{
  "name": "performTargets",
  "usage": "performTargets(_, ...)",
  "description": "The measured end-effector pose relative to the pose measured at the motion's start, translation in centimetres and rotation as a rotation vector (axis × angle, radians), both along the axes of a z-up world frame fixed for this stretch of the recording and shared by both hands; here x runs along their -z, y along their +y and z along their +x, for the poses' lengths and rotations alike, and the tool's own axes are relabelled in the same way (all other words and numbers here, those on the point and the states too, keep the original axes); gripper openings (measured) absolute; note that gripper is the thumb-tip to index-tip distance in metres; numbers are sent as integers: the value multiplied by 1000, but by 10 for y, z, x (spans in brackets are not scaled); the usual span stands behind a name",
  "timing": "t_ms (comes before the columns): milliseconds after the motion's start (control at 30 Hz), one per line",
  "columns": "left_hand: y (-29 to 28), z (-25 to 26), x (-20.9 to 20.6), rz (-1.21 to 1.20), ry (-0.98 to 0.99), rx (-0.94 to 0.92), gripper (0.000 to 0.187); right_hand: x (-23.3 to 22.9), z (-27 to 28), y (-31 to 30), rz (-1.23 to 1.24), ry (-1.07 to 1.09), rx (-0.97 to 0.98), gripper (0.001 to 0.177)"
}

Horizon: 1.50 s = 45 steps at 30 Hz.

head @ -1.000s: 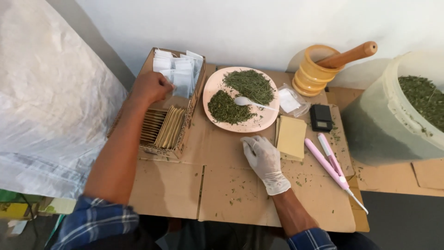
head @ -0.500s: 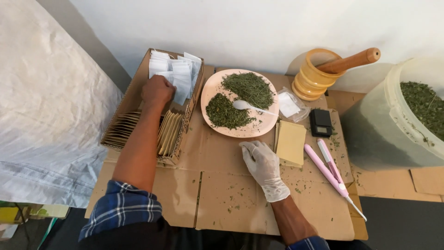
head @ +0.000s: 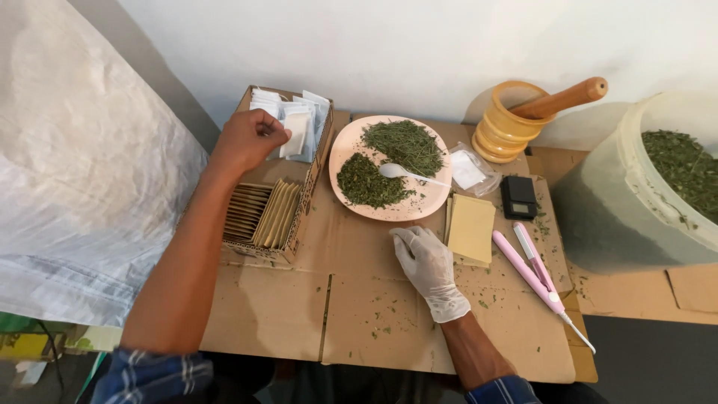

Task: Manually placing tea filter bags into paper envelopes and sealing them using a hair straightener.

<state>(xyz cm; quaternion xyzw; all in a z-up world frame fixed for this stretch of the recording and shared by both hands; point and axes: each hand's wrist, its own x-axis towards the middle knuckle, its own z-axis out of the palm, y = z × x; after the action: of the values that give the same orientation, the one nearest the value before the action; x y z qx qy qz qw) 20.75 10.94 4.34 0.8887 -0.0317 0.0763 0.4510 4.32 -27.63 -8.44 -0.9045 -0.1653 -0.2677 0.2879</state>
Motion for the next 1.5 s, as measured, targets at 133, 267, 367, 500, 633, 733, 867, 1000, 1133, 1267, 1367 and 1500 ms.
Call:
performTargets(133,-32,-82,-57,-149,-70,88,17,-23,-7,2,101,-14,29,13)
performTargets(267,-65,-133,-53,-455,8,188,11,-81,-13,7,487,146,-67,33)
performTargets(367,-86,-153,-15,-649,45,316,12,-124,-25,9,704,328,-184,57)
performTargets(500,-119,-177,15,-746,63,418,18,-191,-46,25,914,454,-398,54)
performTargets(633,-139,-193,15,-753,75,428,22,-163,-42,5,863,616,-280,37)
performTargets(733,-143,-200,15,-667,113,386,21,-166,-46,7,788,638,-189,22)
performTargets(867,-147,-216,-15,-432,28,110,49,-159,-50,1,661,585,-39,18)
performTargets(1000,-159,-237,-46,-325,-212,301,77,-161,-57,-6,386,459,-75,16)
performTargets(1133,-160,-236,-50,-288,-223,487,56,-172,-75,6,348,385,-194,18)
performTargets(1267,-158,-229,-29,-324,-41,452,30,-157,-72,-4,312,303,-233,16)
performTargets(1367,-158,-228,-20,-421,35,461,21,-154,-74,-9,335,307,-237,16)
performTargets(1500,-160,-229,-10,-607,136,459,21,-150,-75,-12,451,419,-115,14)
